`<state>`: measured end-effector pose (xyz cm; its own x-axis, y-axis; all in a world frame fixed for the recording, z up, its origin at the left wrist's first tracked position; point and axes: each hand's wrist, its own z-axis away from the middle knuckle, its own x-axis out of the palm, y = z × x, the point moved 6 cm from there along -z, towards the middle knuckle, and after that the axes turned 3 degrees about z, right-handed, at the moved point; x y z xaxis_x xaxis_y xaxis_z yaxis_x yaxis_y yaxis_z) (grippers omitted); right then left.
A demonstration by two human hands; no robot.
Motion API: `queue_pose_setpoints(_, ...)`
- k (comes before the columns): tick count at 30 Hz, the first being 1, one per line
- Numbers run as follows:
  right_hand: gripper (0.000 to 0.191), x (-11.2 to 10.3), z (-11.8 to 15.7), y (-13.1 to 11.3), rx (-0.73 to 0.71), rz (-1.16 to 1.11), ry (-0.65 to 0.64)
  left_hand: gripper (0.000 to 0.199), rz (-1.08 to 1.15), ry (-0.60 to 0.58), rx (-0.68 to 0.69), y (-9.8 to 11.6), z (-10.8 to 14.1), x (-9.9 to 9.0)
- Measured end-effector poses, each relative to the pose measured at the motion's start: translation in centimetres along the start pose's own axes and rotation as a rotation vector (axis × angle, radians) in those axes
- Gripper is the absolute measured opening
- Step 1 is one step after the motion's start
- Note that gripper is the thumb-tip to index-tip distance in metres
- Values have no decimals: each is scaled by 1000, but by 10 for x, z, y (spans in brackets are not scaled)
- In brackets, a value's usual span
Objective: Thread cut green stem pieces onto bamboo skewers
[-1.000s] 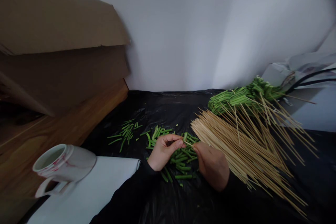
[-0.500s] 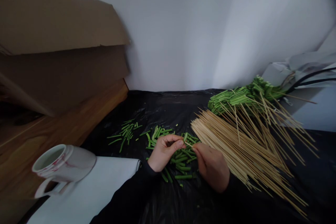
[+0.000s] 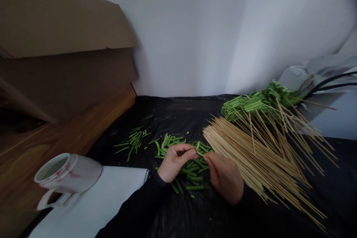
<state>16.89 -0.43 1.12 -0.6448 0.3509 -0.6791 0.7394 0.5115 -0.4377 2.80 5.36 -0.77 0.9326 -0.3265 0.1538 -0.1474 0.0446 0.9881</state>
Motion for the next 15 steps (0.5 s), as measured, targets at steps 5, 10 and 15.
queue_pose_setpoints(5,27,0,0,-1,6,-24,9,18,23,-6,-19,-1,0,2)
queue_pose_setpoints(10,26,0,0,-3,-2,-12,19,17,23,-45,-39,-1,2,9)
queue_pose_setpoints(15,25,-3,-2,-7,1,-32,38,15,42,-70,-44,-2,5,14)
